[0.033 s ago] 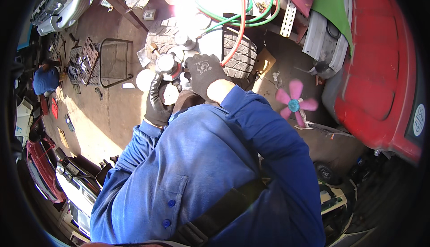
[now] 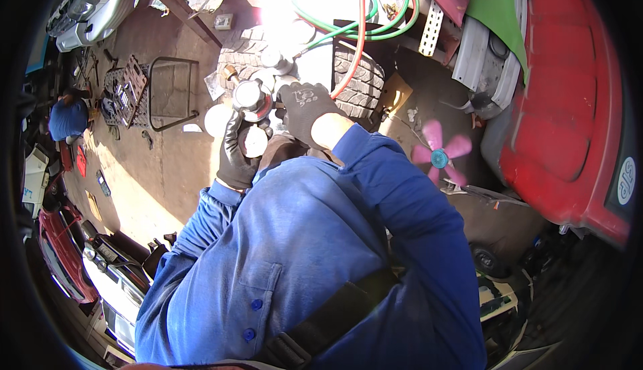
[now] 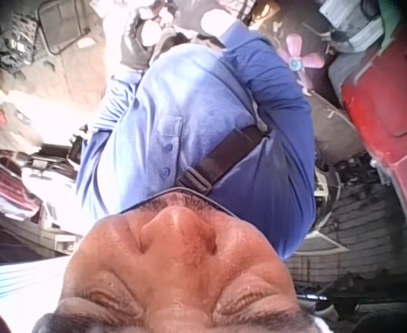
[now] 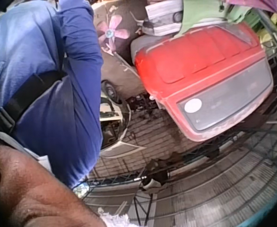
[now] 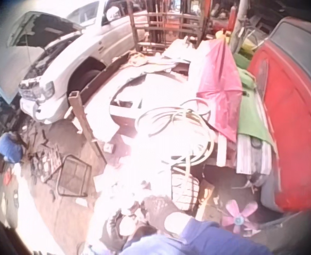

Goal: The person retrieves a dual-pressure gauge manifold from a green car's engine bay, then connects hoses and adjusts the gauges on a workbench. The person handles the manifold, hoses, and gauge valves while assembling the unit.

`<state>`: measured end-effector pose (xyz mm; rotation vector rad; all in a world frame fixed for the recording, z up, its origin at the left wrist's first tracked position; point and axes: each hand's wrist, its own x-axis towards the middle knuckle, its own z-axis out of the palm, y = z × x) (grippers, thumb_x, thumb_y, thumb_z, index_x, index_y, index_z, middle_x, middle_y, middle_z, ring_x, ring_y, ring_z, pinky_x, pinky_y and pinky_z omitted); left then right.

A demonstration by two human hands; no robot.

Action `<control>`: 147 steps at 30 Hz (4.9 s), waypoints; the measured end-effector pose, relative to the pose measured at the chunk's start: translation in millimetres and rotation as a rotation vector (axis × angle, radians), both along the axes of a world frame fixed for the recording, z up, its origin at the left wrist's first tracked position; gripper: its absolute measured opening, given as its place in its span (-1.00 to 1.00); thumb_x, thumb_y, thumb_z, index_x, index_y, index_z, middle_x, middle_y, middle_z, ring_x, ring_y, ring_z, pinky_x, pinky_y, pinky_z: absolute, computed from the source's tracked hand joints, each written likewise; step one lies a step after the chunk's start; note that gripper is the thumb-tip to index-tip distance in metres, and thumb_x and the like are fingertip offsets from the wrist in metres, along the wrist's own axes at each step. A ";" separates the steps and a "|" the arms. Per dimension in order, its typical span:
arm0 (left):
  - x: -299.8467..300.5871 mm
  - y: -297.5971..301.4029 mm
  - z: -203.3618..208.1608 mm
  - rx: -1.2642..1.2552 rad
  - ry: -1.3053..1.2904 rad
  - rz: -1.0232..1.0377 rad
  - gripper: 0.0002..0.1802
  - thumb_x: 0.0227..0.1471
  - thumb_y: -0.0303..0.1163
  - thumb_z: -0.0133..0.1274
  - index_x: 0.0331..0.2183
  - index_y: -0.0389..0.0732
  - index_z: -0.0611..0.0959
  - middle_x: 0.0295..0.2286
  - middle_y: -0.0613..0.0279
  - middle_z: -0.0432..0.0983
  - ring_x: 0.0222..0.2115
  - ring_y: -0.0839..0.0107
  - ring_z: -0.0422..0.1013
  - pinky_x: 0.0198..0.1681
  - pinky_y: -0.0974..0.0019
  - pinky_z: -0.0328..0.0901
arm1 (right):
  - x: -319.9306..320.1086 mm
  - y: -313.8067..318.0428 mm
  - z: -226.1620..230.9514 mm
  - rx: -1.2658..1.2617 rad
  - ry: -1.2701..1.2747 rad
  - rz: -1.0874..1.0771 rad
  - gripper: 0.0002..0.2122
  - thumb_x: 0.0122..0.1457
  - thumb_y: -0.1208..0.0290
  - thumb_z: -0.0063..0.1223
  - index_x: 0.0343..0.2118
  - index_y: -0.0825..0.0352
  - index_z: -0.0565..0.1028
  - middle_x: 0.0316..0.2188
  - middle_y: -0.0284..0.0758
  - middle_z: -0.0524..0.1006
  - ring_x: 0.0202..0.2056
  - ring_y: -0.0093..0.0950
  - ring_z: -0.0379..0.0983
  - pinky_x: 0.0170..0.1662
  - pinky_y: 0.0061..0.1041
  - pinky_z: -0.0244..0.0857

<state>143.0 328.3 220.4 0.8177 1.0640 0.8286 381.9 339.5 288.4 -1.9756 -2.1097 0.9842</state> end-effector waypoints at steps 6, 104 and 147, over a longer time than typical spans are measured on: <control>7.6 -12.4 -13.3 -0.336 -0.262 0.235 -0.60 0.47 -0.11 0.08 0.08 -0.24 0.65 -0.15 0.08 0.72 -0.19 0.27 0.67 -0.03 0.15 0.62 | 4.9 -1.5 -10.4 -0.015 -0.119 0.190 -0.76 0.31 0.33 0.16 -0.01 0.21 0.64 -0.08 -0.18 0.70 0.07 -0.23 0.64 0.18 -0.20 0.37; 42.0 172.1 20.8 1.673 0.167 -1.446 -0.35 0.31 -0.29 0.21 0.35 -0.27 0.49 0.37 -0.14 0.34 0.42 -0.22 0.18 0.48 -0.27 0.02 | -174.5 -142.2 -67.5 0.316 0.110 -1.337 -0.36 0.37 -0.09 0.11 0.39 0.18 0.39 0.19 -0.13 0.46 0.25 -0.09 0.40 0.40 0.05 0.13; 235.1 -207.0 -228.5 2.180 -1.402 -3.007 -0.78 0.26 -0.37 0.14 -0.09 -0.21 0.70 -0.15 0.07 0.68 -0.08 0.01 0.60 0.08 0.00 0.47 | -712.8 -141.8 -179.2 0.063 0.506 -4.085 -0.40 0.33 0.05 0.26 0.31 0.34 0.51 0.22 0.03 0.57 0.19 -0.09 0.58 0.22 -0.18 0.47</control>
